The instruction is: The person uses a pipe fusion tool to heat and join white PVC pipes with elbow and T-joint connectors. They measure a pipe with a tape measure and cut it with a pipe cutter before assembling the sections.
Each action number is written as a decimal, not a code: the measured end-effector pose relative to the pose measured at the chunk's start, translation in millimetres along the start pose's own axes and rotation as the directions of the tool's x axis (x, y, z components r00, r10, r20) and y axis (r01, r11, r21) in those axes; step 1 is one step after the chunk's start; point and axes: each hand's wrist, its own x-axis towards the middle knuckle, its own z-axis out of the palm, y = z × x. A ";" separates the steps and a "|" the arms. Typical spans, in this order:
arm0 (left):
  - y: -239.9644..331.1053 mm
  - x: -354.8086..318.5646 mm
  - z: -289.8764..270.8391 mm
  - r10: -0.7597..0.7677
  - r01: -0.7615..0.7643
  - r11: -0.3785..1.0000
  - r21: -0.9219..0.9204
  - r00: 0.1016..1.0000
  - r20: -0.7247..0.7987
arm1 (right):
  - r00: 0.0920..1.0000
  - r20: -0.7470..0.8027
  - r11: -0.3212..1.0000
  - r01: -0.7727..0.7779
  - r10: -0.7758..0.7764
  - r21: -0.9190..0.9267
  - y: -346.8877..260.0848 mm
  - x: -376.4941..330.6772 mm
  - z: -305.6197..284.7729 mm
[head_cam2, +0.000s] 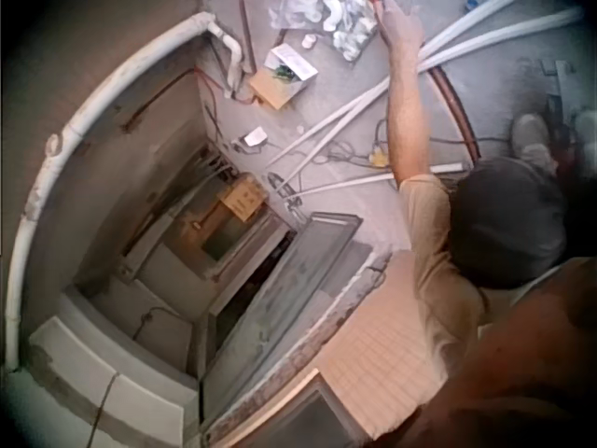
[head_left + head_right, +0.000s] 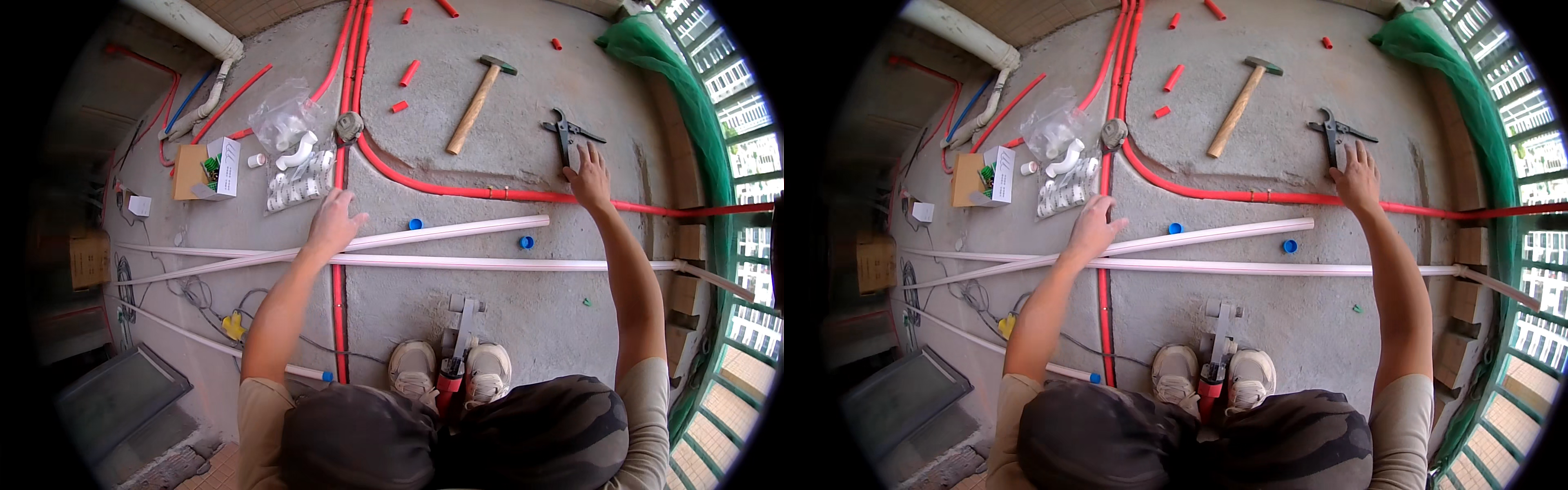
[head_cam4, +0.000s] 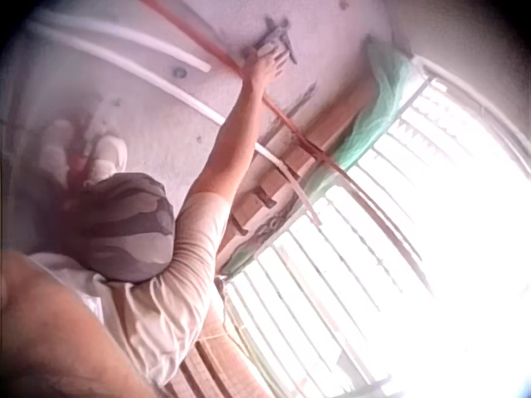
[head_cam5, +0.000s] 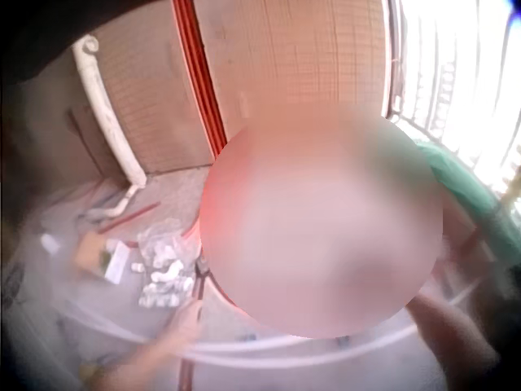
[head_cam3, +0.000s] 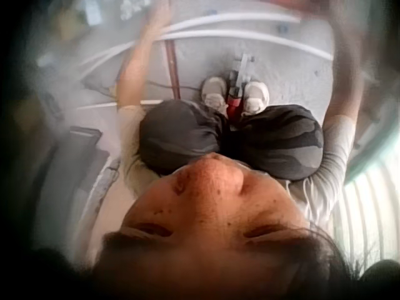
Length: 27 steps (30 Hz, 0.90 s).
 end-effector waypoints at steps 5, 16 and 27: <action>12.7 99.1 -20.0 -0.049 0.067 0.971 0.231 0.995 -0.083 | 1.000 0.008 1.000 -0.029 0.029 -0.001 -26.1 11.0 -19.0; -28.7 183.3 22.9 -0.140 0.168 0.984 0.050 0.924 -0.355 | 0.965 0.069 0.830 0.180 -0.253 0.527 -80.9 -129.1 -82.2; 118.5 8.2 -15.1 0.204 0.136 -0.465 -0.875 0.978 0.043 | 0.904 0.344 0.300 -0.264 -0.255 0.917 -149.5 -136.5 -122.8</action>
